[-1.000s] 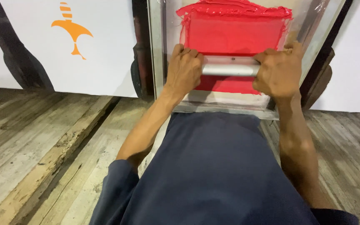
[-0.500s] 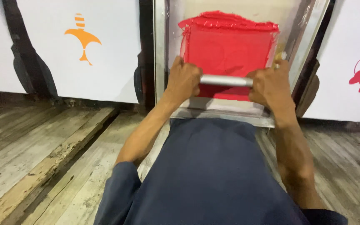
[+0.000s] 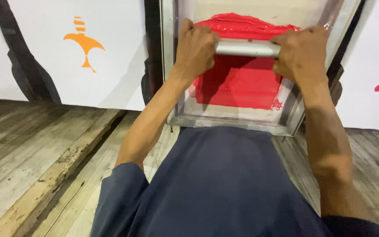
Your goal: Applying red ink to white t-shirts using a manual screen printing press and a squeegee.
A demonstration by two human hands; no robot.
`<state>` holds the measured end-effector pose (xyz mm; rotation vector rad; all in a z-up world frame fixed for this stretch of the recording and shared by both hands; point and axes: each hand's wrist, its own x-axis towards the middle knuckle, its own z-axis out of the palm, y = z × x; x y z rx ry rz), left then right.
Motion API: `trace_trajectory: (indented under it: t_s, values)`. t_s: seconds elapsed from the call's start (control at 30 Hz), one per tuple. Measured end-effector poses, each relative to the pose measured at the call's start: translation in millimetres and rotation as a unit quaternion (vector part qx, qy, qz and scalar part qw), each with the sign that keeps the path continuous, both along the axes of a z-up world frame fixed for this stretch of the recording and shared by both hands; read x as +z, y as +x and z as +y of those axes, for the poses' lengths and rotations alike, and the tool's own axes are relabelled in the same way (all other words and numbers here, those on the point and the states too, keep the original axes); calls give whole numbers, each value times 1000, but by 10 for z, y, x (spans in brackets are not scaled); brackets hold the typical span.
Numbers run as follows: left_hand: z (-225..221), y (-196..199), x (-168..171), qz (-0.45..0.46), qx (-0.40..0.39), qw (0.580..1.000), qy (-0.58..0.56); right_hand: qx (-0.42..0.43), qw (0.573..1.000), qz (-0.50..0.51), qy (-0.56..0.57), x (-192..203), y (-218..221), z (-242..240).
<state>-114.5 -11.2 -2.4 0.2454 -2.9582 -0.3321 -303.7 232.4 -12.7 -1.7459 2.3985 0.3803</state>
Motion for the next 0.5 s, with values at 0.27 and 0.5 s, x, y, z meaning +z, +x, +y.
trace_trajectory:
  t_s: [0.27,0.5]
  values:
    - [256,322,133,-28,-12,1000,2,0,1000,2,13,285,344,104]
    - [536,671,108,-54,-2,998,39,10,1000,6,-12,359,703,309]
